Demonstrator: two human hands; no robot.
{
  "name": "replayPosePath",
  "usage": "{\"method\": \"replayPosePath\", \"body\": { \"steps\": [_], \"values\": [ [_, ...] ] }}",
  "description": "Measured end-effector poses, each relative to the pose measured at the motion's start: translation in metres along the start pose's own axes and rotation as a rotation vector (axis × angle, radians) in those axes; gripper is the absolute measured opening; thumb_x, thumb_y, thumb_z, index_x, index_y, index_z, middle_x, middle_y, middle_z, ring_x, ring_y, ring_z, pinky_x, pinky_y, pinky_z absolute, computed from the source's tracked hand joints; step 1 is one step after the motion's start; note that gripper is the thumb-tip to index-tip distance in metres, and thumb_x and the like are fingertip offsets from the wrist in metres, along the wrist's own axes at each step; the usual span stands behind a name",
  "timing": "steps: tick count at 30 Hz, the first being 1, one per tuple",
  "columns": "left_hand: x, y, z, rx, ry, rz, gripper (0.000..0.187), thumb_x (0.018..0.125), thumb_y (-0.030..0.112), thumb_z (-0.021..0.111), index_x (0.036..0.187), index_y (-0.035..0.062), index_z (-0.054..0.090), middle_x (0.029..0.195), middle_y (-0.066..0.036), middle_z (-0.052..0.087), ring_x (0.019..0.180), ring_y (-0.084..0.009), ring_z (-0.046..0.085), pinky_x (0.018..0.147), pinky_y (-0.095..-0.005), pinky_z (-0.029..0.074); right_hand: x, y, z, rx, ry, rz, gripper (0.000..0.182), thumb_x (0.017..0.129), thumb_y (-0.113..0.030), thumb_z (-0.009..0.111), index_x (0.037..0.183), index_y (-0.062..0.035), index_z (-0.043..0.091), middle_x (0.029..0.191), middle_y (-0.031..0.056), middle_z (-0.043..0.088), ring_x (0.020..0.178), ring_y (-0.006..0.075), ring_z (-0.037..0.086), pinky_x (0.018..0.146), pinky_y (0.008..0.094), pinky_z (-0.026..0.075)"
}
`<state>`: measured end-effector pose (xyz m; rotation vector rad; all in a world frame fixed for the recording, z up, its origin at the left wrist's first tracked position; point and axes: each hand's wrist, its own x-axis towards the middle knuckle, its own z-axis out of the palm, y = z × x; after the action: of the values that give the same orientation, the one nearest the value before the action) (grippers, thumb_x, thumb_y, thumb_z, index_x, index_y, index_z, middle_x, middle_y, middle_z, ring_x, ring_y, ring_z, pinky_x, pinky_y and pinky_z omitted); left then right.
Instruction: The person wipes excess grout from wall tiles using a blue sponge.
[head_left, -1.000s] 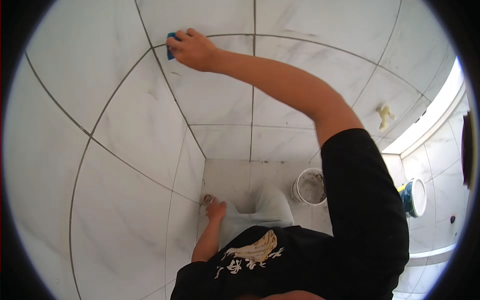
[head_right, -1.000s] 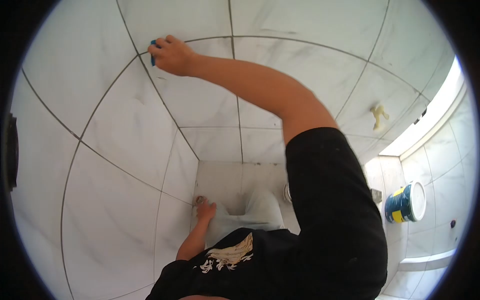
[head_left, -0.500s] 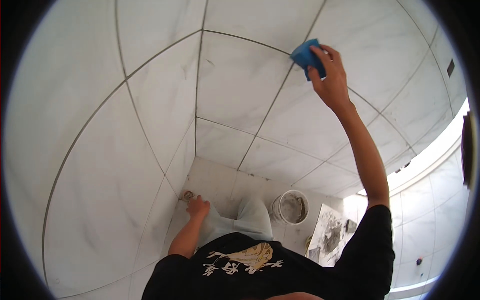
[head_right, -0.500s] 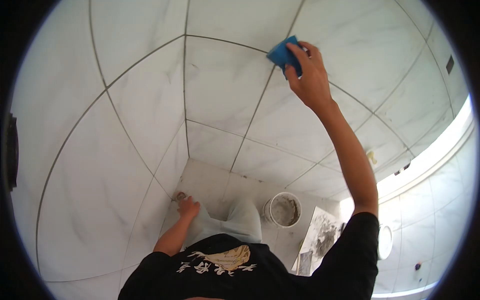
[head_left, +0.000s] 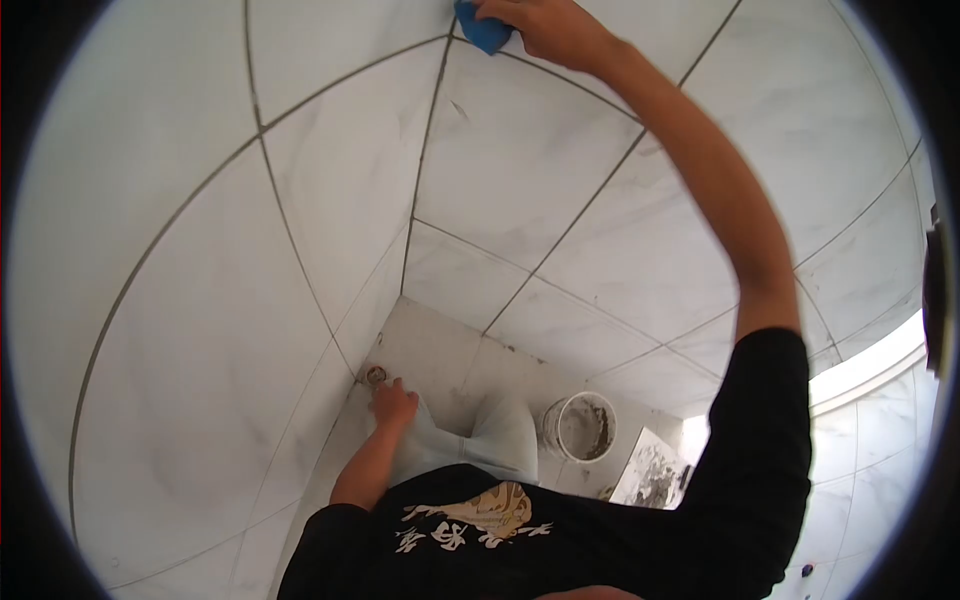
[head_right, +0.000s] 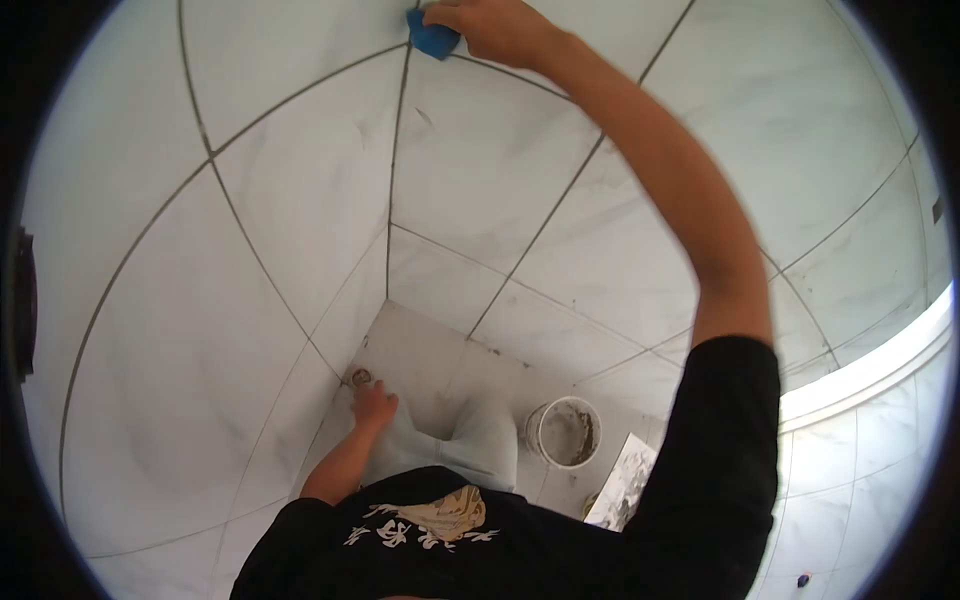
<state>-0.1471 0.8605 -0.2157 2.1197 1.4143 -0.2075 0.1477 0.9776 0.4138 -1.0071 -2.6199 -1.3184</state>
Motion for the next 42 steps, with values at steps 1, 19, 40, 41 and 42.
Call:
{"method": "replayPosePath", "body": {
  "steps": [1,19,40,41,42],
  "values": [
    [-0.001,0.000,-0.008,-0.012,-0.027,-0.007,0.059,0.091,0.044,0.058,0.143,0.0174,0.050,0.143,-0.021,0.044,0.131,-0.0414,0.047,0.102,-0.0620,0.041,-0.003,0.001,0.001,0.012,0.000,0.022,0.023,0.078,-0.003,0.065,0.101,0.0000,0.068,0.108,0.0177,0.068,0.104,0.0347,0.063,0.081,0.0438,0.052],
    [-0.004,0.008,-0.010,0.077,-0.069,-0.023,0.061,0.093,0.047,0.057,0.146,0.0192,0.046,0.145,-0.020,0.043,0.131,-0.0414,0.046,0.102,-0.0590,0.042,-0.143,-0.052,-0.130,0.042,-1.116,0.441,0.032,0.079,0.008,0.065,0.108,-0.0058,0.067,0.118,0.0103,0.066,0.108,0.0279,0.062,0.090,0.0377,0.052],
    [-0.006,0.004,-0.015,-0.026,-0.026,0.002,0.059,0.090,0.044,0.058,0.141,0.0143,0.052,0.145,-0.023,0.043,0.133,-0.0405,0.045,0.101,-0.0619,0.041,-0.044,-0.093,-0.013,-0.024,0.423,0.811,0.023,0.086,-0.001,0.063,0.110,-0.0018,0.062,0.111,0.0174,0.064,0.094,0.0365,0.060,0.082,0.0410,0.050],
    [-0.005,0.003,-0.013,-0.014,-0.030,-0.007,0.059,0.090,0.044,0.058,0.141,0.0143,0.052,0.145,-0.023,0.043,0.133,-0.0405,0.045,0.101,-0.0619,0.041,-0.027,-0.069,-0.014,-0.026,0.288,0.978,0.022,0.088,-0.003,0.062,0.111,-0.0027,0.063,0.111,0.0175,0.065,0.092,0.0351,0.063,0.083,0.0390,0.052],
    [-0.003,0.002,-0.009,-0.014,-0.011,-0.002,0.059,0.090,0.044,0.058,0.141,0.0144,0.052,0.145,-0.023,0.042,0.132,-0.0408,0.045,0.101,-0.0615,0.041,-0.003,-0.052,-0.010,-0.177,0.520,0.839,0.031,0.083,0.000,0.065,0.114,-0.0002,0.062,0.120,0.0201,0.061,0.104,0.0380,0.058,0.091,0.0427,0.049]
  ]
}}
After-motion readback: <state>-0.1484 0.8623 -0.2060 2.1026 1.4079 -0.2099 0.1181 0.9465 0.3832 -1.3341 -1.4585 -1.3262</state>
